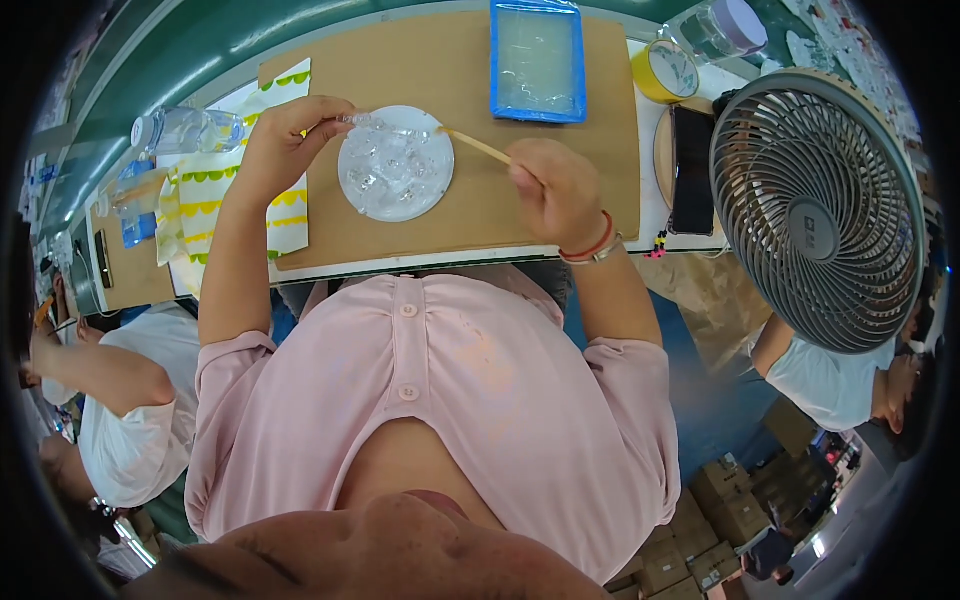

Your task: Applying adhesive to circular LED plates and assembling light fixture components on a factory line.

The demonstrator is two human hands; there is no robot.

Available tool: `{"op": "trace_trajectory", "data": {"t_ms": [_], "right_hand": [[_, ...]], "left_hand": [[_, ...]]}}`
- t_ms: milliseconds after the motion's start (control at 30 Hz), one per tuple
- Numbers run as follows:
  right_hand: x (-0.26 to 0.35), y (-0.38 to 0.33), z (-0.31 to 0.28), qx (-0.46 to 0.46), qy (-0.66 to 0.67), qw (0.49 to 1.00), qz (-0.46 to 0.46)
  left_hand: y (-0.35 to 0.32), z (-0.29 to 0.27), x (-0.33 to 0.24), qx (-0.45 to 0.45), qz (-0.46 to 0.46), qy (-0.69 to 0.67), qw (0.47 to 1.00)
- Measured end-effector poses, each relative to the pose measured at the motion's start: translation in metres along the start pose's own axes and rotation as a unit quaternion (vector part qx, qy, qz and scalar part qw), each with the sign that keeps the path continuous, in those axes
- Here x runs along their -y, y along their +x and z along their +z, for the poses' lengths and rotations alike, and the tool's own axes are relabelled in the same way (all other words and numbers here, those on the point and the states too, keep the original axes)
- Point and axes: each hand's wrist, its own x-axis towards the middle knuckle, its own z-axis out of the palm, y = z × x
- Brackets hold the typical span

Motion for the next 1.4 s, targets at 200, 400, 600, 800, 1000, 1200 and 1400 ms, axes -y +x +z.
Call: {"op": "trace_trajectory", "data": {"t_ms": [200, 400, 600, 800, 1000, 1200, 1400], "right_hand": [[0.022, 0.012, -0.045, -0.150, -0.053, 0.986, 0.044], [0.011, 0.023, -0.043, -0.120, -0.151, 0.978, 0.082], [-0.008, 0.028, -0.032, -0.076, -0.200, 0.973, 0.083], [0.013, 0.023, -0.038, -0.126, -0.160, 0.979, 0.030], [0.033, -0.003, -0.031, -0.113, -0.002, 0.993, 0.039], [0.021, 0.003, 0.004, -0.023, 0.003, 1.000, -0.005], [0.025, 0.000, 0.001, 0.003, 0.025, 1.000, 0.014]], "left_hand": [[0.019, -0.009, 0.001, 0.105, 0.011, -0.048, 0.993], [0.033, -0.009, -0.006, 0.120, 0.067, -0.035, 0.990], [0.006, -0.011, -0.049, 0.021, 0.040, 0.030, 0.999], [-0.018, 0.018, -0.071, -0.064, 0.019, 0.009, 0.998], [-0.040, 0.041, -0.074, -0.179, 0.082, 0.060, 0.979], [-0.040, 0.058, -0.067, -0.094, 0.035, 0.066, 0.993], [-0.040, 0.062, -0.069, -0.073, 0.010, 0.058, 0.996]]}}
